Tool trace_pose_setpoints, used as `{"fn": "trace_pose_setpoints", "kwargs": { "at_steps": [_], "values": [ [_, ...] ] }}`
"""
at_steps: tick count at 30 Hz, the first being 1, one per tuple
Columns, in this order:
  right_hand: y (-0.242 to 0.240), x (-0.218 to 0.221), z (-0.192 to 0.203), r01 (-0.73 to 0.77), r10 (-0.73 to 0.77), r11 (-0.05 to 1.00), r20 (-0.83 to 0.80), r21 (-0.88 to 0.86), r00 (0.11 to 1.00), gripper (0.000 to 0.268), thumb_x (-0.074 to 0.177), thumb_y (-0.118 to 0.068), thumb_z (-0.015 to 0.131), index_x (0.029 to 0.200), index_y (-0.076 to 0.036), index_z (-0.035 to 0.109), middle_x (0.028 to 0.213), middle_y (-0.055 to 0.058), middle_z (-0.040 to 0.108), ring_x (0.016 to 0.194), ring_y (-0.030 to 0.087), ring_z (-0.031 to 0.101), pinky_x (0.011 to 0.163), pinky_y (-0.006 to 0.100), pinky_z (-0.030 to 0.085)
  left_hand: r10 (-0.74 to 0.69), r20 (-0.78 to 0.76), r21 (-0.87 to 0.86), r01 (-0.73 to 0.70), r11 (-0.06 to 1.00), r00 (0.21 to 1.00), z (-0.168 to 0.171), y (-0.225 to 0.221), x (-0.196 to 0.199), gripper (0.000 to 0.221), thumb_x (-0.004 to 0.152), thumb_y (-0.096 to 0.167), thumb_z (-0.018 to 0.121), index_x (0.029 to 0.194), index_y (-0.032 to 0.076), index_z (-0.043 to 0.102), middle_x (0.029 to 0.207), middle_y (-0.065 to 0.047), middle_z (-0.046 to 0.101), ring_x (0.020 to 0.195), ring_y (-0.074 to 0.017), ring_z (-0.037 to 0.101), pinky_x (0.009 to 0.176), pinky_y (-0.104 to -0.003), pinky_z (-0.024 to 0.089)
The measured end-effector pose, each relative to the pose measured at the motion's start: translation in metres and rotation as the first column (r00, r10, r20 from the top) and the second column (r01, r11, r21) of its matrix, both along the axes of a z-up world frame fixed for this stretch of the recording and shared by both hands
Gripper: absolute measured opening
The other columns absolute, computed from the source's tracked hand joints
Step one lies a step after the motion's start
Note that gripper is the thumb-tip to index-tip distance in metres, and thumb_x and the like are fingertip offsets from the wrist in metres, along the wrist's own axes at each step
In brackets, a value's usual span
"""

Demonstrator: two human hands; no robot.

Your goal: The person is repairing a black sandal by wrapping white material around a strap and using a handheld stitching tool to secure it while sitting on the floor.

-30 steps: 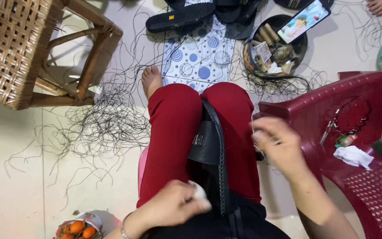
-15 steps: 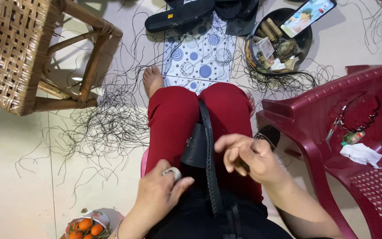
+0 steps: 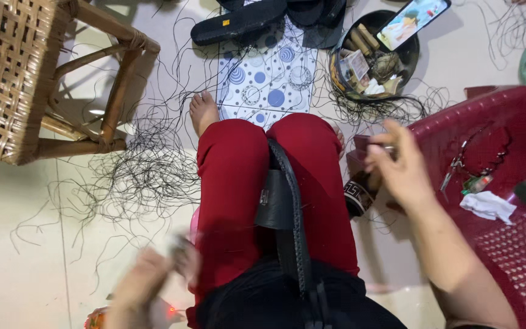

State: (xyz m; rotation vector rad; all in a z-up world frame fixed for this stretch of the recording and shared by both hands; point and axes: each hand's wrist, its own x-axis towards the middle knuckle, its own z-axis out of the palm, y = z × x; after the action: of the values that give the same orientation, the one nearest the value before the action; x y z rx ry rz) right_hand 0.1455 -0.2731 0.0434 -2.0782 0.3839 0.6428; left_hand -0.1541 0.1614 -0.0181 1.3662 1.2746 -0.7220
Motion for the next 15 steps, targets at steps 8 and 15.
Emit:
{"fn": "trace_pose_setpoints", "kwargs": {
  "at_steps": [8, 15],
  "values": [
    [0.019, -0.023, 0.055, -0.821, 0.824, 0.534, -0.097, -0.202, 0.559, 0.055, 0.098, -0.044, 0.046, 0.153, -0.045, 0.046, 0.104, -0.002, 0.057, 0.082, 0.015, 0.058, 0.071, 0.038, 0.054, -0.640, 0.725, 0.623, 0.154, 0.767, 0.255, 0.068, -0.088, 0.144, 0.090, 0.077, 0.037, 0.085, 0.148, 0.008, 0.038, 0.152, -0.019, 0.043, 0.150, -0.0401, 0.035, 0.127, -0.053, 0.032],
    [0.035, -0.023, 0.058, -0.872, 0.947, 0.300, 0.229, -0.386, 0.224, 0.044, 0.099, -0.032, 0.059, 0.143, -0.037, 0.060, 0.074, -0.002, 0.050, 0.051, 0.019, 0.053, 0.030, 0.038, 0.042, -0.846, 0.502, 0.834, 0.361, 0.417, -0.182, 0.057, -0.134, 0.180, 0.115, 0.085, 0.072, 0.071, 0.159, 0.000, 0.019, 0.163, -0.027, 0.035, 0.157, -0.0483, 0.024, 0.129, -0.065, 0.018]
  ]
}}
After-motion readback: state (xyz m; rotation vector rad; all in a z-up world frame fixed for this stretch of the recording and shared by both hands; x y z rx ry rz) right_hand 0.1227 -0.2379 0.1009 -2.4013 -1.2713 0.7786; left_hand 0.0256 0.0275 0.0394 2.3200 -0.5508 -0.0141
